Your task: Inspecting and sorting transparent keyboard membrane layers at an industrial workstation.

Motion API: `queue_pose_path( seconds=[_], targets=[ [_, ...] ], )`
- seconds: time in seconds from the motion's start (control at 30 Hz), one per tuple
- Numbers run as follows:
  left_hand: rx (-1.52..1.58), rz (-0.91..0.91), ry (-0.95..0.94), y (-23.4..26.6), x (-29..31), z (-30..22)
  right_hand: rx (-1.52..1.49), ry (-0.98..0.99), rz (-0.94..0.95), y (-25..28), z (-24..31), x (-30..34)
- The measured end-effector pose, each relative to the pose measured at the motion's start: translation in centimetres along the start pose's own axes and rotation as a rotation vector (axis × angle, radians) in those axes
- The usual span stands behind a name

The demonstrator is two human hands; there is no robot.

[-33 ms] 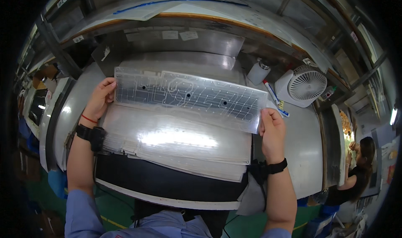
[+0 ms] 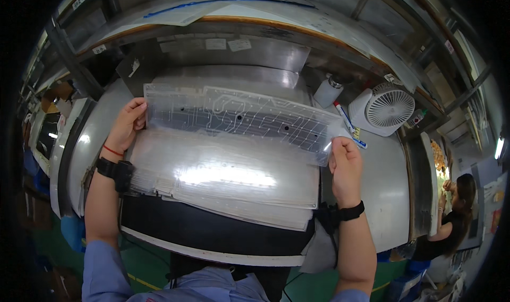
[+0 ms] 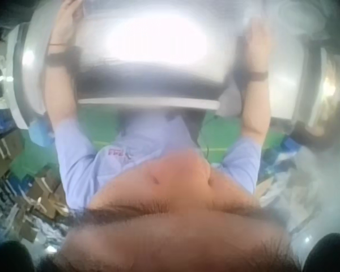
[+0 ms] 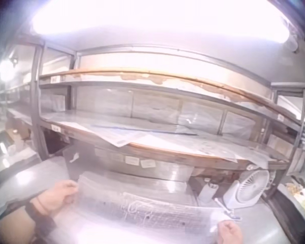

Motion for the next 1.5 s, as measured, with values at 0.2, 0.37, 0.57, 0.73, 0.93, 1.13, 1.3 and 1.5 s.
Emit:
queue_pose_path(
  seconds=[0.2, 0.37, 0.57, 0.73, 0.93, 1.13, 1.3, 1.5],
  targets=[
    [0.076, -0.092, 0.000, -1.7, 0.8, -1.6, -0.096, 0.016, -0.061, -0.2, 0.2, 0.4],
    [-0.065, -0.128, 0.021, -1.9, 0.7, -1.3, 0.059, 0.023, -0.026, -1.5, 0.6, 0.5],
    [-0.111, -0.048, 0.086, -0.7, 0.3, -0.2, 0.078, 0.031, 0.000, -1.7, 0.4, 0.4],
    [0.000, -0.152, 0.031, -0.5, 0.4, -0.5, 0.103, -0.005, 0.052, -2.0, 0.3, 0.5],
    [0.132, -0.323, -0.014, 0.8, 0.3, -0.3, 0.551, 0.094, 0.143, -2.4, -0.6, 0.1],
    [0.134, -0.239, 0.011, 0.6, 0.3, -0.5, 0.774, 0.251, 0.300, -4.8, 0.7, 1.4],
    [0.122, -0.204, 0.024, 0.9, 0.2, -0.1, 0.527, 0.176, 0.217, -3.8, 0.9, 0.9],
    [0.082, -0.075, 0.075, -1.7, 0.6, -0.8, 0.190, 0.107, 0.067, -2.0, 0.5, 0.7]
  ],
)
Point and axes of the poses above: each hand's wrist, its own x-axis away from the middle knuckle, its own y-axis out of the back of the hand, z = x × y, the point moved 8 cm from there along -x, towards the middle knuckle, and after that the axes turned 2 degrees about -y, right-handed, at the moved point
